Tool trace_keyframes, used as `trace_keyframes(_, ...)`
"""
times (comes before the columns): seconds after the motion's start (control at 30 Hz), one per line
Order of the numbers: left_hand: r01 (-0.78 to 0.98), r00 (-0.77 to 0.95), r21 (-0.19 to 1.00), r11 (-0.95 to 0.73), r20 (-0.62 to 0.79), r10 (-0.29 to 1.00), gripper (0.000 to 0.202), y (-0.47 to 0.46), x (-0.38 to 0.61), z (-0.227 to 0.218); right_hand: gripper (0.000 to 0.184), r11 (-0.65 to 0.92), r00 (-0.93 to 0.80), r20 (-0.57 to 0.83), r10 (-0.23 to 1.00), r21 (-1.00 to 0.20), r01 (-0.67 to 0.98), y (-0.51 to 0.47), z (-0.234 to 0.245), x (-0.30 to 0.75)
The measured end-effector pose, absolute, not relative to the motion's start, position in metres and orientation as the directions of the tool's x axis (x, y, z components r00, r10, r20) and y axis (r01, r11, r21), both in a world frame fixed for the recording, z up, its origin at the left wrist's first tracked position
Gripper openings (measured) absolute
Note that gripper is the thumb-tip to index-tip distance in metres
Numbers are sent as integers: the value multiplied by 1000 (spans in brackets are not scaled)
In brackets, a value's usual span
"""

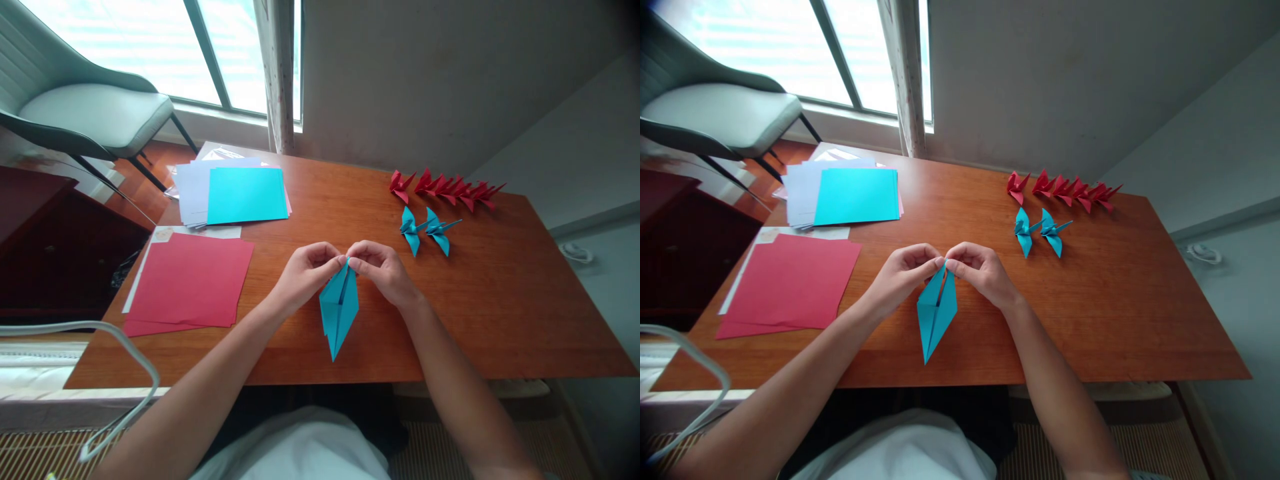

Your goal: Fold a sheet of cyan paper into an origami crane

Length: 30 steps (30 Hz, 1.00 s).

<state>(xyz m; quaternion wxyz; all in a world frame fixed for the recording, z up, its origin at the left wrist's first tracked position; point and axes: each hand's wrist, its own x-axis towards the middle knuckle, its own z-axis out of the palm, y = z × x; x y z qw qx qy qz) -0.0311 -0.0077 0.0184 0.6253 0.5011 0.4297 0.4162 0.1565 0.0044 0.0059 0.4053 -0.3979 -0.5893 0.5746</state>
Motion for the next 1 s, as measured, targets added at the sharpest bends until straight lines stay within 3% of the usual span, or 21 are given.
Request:
trace_keyframes(0.5, -4, 421, 963, 269, -242, 874, 36, -3, -43, 23, 23, -32, -471, -46, 881, -999, 38, 5, 9, 160)
trace_keyframes(1.0, -3, 393, 971, 239, -219, 893, 32, -4, -42, 24, 25, -34, -444, -57, 894, -998, 59, 4, 10, 159)
